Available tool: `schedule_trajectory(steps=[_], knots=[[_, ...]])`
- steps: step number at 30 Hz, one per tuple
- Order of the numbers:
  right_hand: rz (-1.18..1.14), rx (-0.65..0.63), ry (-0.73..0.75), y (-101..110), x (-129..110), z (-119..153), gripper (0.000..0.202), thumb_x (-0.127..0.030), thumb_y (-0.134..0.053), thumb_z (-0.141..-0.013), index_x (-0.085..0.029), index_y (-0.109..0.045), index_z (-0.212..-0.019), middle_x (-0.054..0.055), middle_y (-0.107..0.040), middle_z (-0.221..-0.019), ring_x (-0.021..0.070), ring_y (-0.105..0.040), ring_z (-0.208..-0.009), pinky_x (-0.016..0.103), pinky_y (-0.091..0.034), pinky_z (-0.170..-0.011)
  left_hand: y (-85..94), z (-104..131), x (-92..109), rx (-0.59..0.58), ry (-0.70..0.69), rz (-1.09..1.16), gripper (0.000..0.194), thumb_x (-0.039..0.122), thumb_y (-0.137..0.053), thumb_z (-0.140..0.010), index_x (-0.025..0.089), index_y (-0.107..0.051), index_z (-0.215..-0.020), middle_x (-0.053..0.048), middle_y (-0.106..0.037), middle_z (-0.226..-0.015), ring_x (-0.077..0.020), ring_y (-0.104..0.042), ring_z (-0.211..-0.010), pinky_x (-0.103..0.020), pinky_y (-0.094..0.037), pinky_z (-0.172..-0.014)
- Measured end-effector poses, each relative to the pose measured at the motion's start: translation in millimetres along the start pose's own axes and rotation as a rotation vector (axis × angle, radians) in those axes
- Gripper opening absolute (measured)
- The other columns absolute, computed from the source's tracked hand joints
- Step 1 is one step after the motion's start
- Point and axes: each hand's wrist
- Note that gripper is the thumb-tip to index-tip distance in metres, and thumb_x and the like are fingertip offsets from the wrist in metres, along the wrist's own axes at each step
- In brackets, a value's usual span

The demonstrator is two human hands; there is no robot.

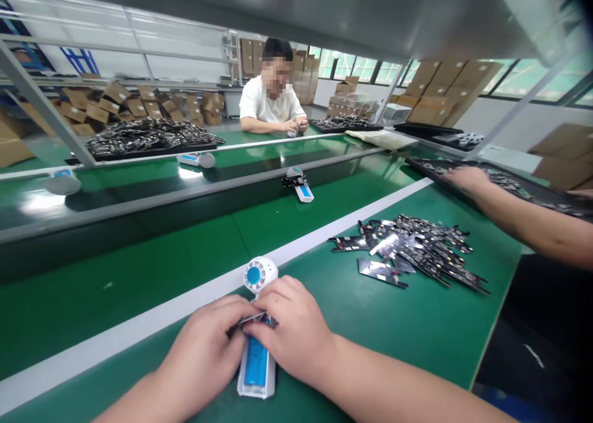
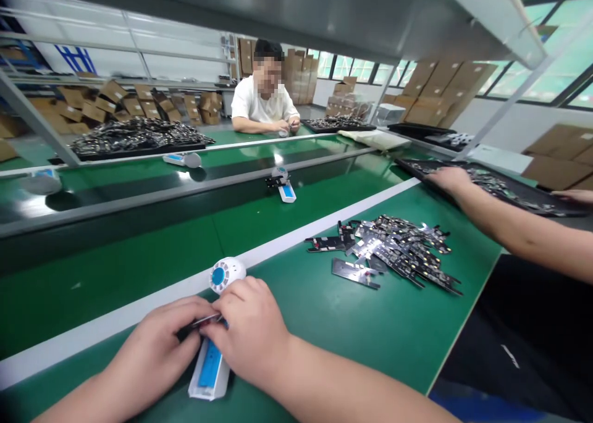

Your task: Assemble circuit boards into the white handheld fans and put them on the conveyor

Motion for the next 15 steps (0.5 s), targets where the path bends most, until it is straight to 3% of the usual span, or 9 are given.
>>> schedule_trajectory(steps=[3, 6, 11, 15], knots=[[-0.033, -0.06, -0.073, 2.2, -2.3, -3.7, 0.023, -0.016, -0.085, -0.068, -0.018, -0.07, -0.085, 0.002, -0.067, -0.089, 0.0207, -0.058, -0.088, 0.033, -0.048, -0.079, -2.4, 1.0, -3.1, 0.046, 0.027, 0.031, 0.037, 0.003, -0.045, -0.08, 0.023, -0.071, -0.099, -0.002, -0.072, -0.098, -0.0152, -0.069, -0.089, -0.026, -0.057, -0.079], [-0.055, -0.084, -0.123, 4.0, -1.8, -4.5, 0.023, -0.015, -0.086, -0.066, -0.019, -0.069, -0.081, 0.0, -0.067, -0.087, 0.0196, -0.057, -0.086, 0.032, -0.047, -0.078, -3.2, 3.2, -2.6, 0.055, -0.058, -0.006, 0.04, 0.003, -0.043, -0.081, 0.022, -0.068, -0.106, -0.004, -0.071, -0.102, -0.0162, -0.068, -0.092, -0.027, -0.057, -0.081], [-0.101, -0.027, -0.188, 2.6, -1.4, -2.5, 0.024, -0.013, -0.088, -0.062, -0.019, -0.069, -0.075, -0.002, -0.066, -0.081, 0.0182, -0.058, -0.081, 0.03, -0.046, -0.073, -1.0, 4.2, 3.8, 0.033, -0.151, -0.091, 0.029, 0.013, -0.057, -0.082, 0.021, -0.064, -0.109, -0.005, -0.07, -0.096, -0.0184, -0.068, -0.085, -0.03, -0.058, -0.074], [-0.106, 0.024, -0.158, -0.4, -1.0, 0.0, 0.022, -0.013, -0.089, -0.06, -0.02, -0.071, -0.071, -0.003, -0.065, -0.074, 0.017, -0.059, -0.076, 0.031, -0.045, -0.073, 2.0, 3.0, 3.6, 0.026, -0.209, -0.154, 0.022, 0.019, -0.064, -0.086, 0.021, -0.065, -0.109, -0.005, -0.072, -0.095, -0.0184, -0.069, -0.083, -0.029, -0.058, -0.072]])
Point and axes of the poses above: each hand's wrist, its own z-axis away from the middle knuckle, its own y-axis out of the back of the hand, x = y × z
